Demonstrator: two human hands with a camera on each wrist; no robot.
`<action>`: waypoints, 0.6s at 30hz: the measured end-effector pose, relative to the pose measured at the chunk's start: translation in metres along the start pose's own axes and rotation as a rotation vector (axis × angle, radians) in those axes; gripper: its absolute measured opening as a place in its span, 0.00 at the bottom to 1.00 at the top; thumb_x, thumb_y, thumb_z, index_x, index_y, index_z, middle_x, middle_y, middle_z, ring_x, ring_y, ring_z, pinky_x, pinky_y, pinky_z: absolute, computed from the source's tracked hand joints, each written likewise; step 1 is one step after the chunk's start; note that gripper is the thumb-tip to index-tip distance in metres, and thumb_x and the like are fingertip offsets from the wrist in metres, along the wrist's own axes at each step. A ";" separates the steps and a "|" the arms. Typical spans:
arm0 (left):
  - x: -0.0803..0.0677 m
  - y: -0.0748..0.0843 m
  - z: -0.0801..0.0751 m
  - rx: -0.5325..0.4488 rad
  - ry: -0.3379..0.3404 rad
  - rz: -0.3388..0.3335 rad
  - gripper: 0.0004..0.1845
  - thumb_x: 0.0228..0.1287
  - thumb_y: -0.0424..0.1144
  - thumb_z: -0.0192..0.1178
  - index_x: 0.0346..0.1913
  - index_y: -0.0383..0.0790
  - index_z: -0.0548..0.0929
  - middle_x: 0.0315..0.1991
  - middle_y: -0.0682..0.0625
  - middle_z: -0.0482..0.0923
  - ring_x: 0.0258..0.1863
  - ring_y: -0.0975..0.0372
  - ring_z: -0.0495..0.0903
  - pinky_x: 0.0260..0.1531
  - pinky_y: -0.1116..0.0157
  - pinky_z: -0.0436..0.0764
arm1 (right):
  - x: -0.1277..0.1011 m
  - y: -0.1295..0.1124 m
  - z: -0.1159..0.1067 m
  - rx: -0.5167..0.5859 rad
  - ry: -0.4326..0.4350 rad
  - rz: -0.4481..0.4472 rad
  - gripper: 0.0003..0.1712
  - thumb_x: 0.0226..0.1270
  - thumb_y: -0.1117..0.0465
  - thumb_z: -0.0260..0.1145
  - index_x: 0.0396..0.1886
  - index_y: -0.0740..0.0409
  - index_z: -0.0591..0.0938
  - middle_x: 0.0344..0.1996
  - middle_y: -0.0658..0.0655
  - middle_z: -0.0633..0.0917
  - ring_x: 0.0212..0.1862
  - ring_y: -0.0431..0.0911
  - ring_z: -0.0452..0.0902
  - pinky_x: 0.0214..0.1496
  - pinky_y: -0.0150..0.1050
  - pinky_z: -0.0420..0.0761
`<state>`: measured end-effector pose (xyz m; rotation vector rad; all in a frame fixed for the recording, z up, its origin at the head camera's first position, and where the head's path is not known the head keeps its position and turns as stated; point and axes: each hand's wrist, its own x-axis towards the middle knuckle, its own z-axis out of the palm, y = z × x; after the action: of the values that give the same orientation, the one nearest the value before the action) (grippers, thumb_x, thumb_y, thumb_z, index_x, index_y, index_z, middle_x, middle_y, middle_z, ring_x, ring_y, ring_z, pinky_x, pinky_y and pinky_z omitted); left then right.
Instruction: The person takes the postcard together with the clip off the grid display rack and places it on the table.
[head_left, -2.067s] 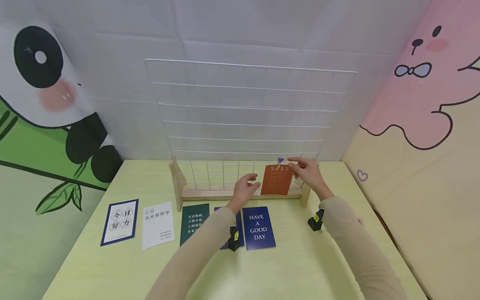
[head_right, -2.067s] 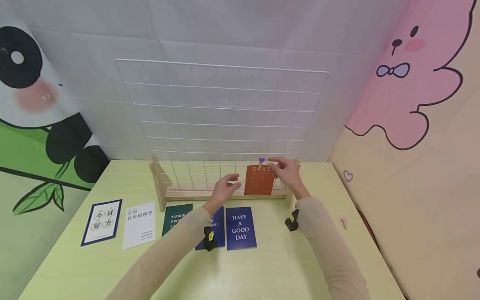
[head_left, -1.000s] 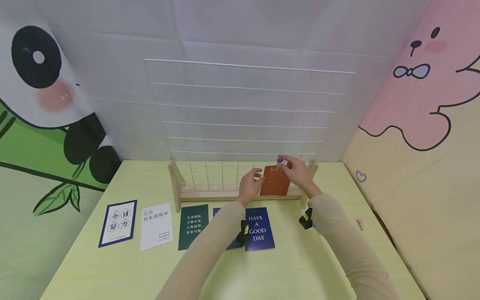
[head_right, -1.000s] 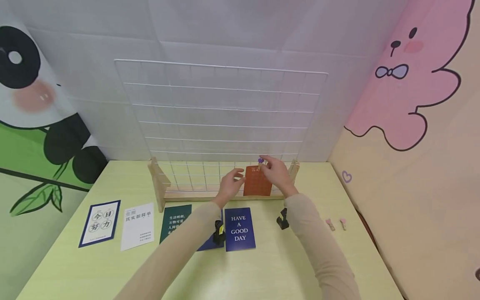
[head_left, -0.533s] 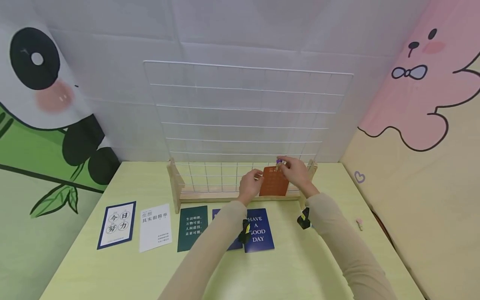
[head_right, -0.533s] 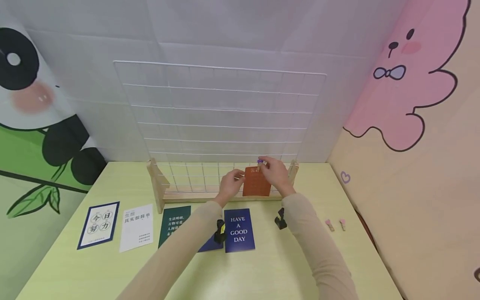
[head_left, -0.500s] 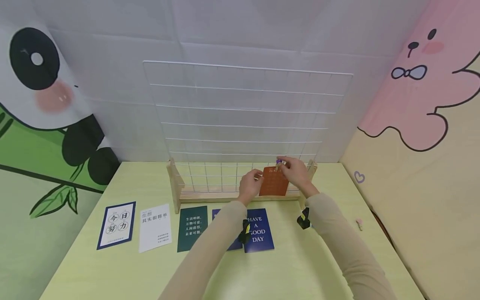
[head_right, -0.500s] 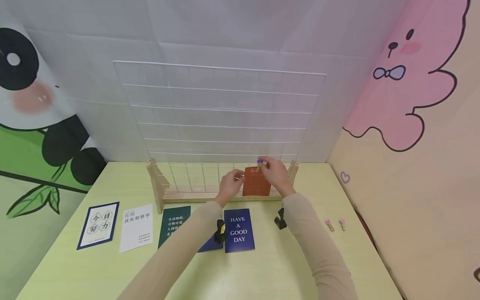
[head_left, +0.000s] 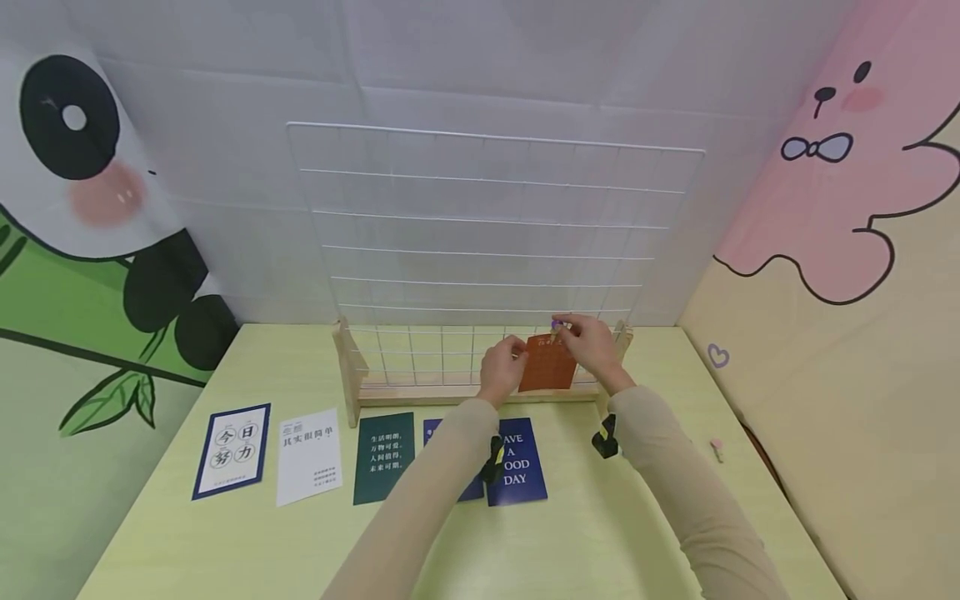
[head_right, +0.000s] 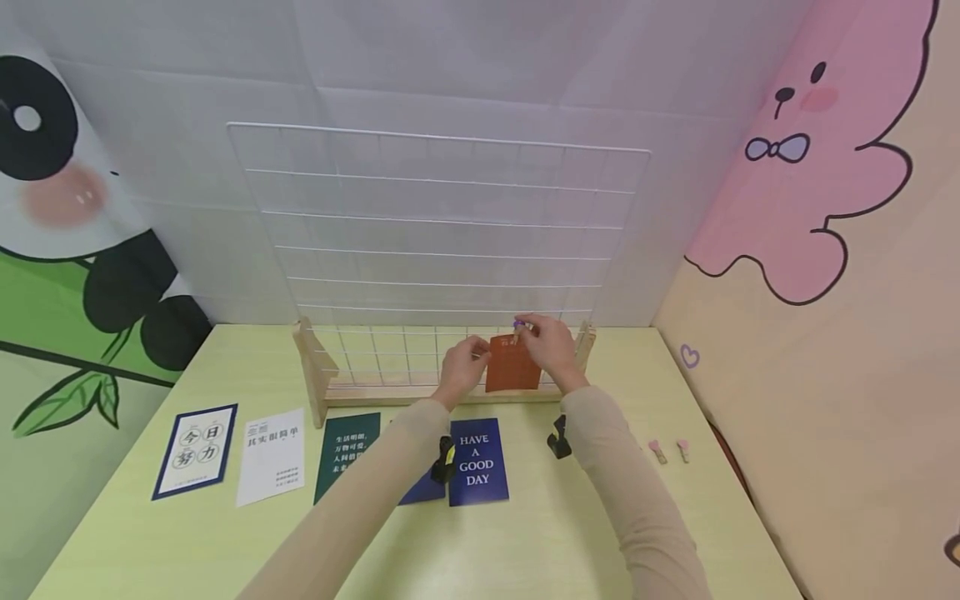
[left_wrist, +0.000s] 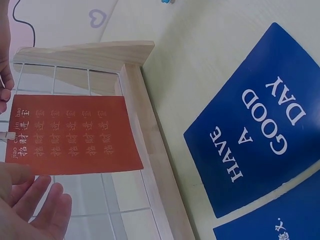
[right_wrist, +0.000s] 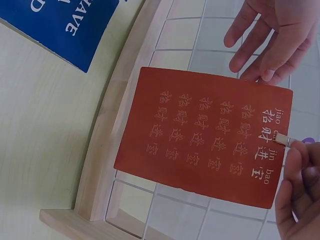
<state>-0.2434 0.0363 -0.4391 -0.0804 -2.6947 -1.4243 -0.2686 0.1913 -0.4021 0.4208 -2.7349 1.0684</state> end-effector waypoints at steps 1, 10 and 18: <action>0.001 0.000 0.000 0.008 0.003 0.002 0.07 0.62 0.35 0.53 0.41 0.37 0.77 0.36 0.49 0.77 0.35 0.59 0.76 0.32 0.65 0.76 | 0.000 0.000 0.000 0.001 0.000 0.000 0.15 0.64 0.61 0.56 0.49 0.59 0.78 0.23 0.59 0.81 0.18 0.44 0.71 0.18 0.35 0.71; 0.005 0.002 0.002 0.044 0.056 0.034 0.06 0.62 0.37 0.54 0.38 0.39 0.78 0.33 0.51 0.78 0.30 0.61 0.76 0.26 0.67 0.75 | 0.000 0.001 0.000 0.016 -0.007 -0.005 0.15 0.64 0.61 0.55 0.49 0.60 0.78 0.23 0.61 0.80 0.18 0.44 0.71 0.20 0.35 0.73; 0.006 0.006 0.003 0.158 0.112 0.048 0.05 0.60 0.38 0.56 0.35 0.41 0.79 0.29 0.52 0.79 0.25 0.61 0.76 0.23 0.66 0.73 | 0.002 0.001 0.000 0.029 -0.019 0.013 0.14 0.64 0.62 0.55 0.47 0.59 0.79 0.22 0.62 0.80 0.18 0.44 0.69 0.18 0.34 0.70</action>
<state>-0.2490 0.0419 -0.4354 -0.0526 -2.6823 -1.1625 -0.2712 0.1916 -0.4027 0.4200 -2.7449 1.1141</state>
